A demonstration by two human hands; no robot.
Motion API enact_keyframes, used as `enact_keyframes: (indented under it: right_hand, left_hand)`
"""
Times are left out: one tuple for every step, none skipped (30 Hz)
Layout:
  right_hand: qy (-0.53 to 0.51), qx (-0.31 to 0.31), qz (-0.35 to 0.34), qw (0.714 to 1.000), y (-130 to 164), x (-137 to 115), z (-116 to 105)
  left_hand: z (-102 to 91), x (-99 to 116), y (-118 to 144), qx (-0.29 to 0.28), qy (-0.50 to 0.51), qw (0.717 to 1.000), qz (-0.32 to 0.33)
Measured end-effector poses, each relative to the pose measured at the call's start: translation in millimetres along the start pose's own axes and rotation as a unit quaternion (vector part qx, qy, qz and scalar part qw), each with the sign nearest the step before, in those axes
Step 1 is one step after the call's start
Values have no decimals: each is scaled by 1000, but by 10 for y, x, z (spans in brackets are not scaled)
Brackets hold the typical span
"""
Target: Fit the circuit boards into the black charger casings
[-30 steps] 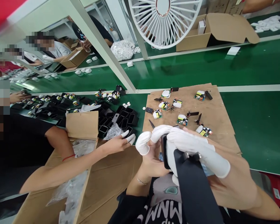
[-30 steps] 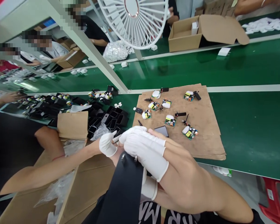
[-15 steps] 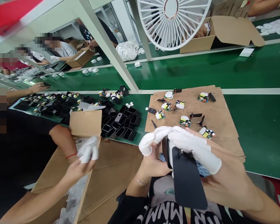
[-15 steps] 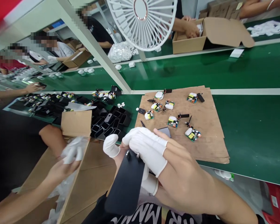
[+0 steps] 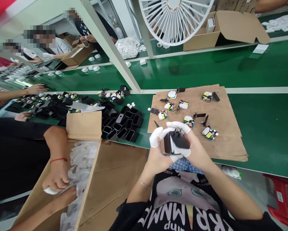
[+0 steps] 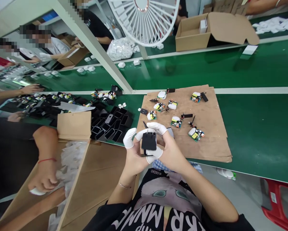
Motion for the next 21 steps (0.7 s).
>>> enact_keyframes:
  right_hand:
    - [-30, -1, 15, 999, 33, 83, 5]
    - [-53, 1, 27, 998, 73, 164, 9]
    - [-67, 7, 39, 997, 118, 239, 15]
    - [-73, 21, 51, 996, 164, 308, 24]
    - [-72, 44, 61, 995, 209, 368, 38]
    - [-67, 72, 70, 993, 249, 418, 56]
    - [-56, 102, 79, 990, 284, 459, 76]
    - [-36, 130, 85, 987, 315, 490, 96]
    - [1, 154, 83, 985, 342, 511, 112]
    - [53, 171, 72, 981, 369, 525, 122]
    - [115, 173, 57, 977, 398, 534, 125]
    - [181, 159, 38, 970, 428, 541, 119]
    - [241, 136, 18, 961, 462, 549, 106]
    - [289, 107, 2, 951, 499, 560, 85]
    - [321, 76, -9, 944, 536, 577, 61]
    - [337, 41, -16, 941, 574, 598, 38]
    - [344, 2, -23, 939, 610, 622, 23]
    - [349, -38, -28, 936, 645, 649, 23]
    - [354, -76, -32, 932, 678, 677, 40]
    - [362, -107, -36, 925, 708, 705, 78]
    - [375, -128, -41, 917, 732, 730, 135]
  left_hand:
    - [16, -6, 8, -6, -6, 1000, 11]
    - [38, -15, 20, -6, -14, 1000, 23]
    - [68, -30, 38, 1, -25, 999, 37]
    - [104, -52, 66, 15, -37, 998, 52]
    - [145, -79, 105, 32, -48, 996, 71]
    - [190, -111, 154, 50, -57, 993, 93]
    - [235, -146, 213, 62, -65, 989, 117]
    - [276, -180, 278, 70, -71, 985, 141]
    - [308, -213, 347, 72, -77, 981, 160]
    - [328, -241, 416, 71, -85, 979, 174]
    - [332, -261, 481, 69, -95, 975, 186]
    - [320, -273, 540, 64, -109, 973, 195]
    - [291, -276, 590, 55, -124, 971, 198]
    - [247, -272, 633, 41, -139, 970, 196]
    - [190, -261, 667, 24, -150, 970, 190]
    - [122, -246, 695, 6, -152, 972, 179]
    - [48, -229, 719, -9, -148, 976, 161]
    - [-28, -213, 740, -19, -139, 980, 139]
    - [-103, -200, 759, -23, -128, 984, 118]
    - [-171, -192, 775, -25, -116, 989, 93]
    - [-233, -191, 788, -25, -104, 993, 57]
Point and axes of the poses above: each hand's wrist, its own y-axis away from the middle knuckle, its own z-axis out of the palm, x = y × z, the point moved 1 cm from there along -y, towards the middle knuckle, and after that the axes turned 7 degrees about x, right-handed, at the moved point
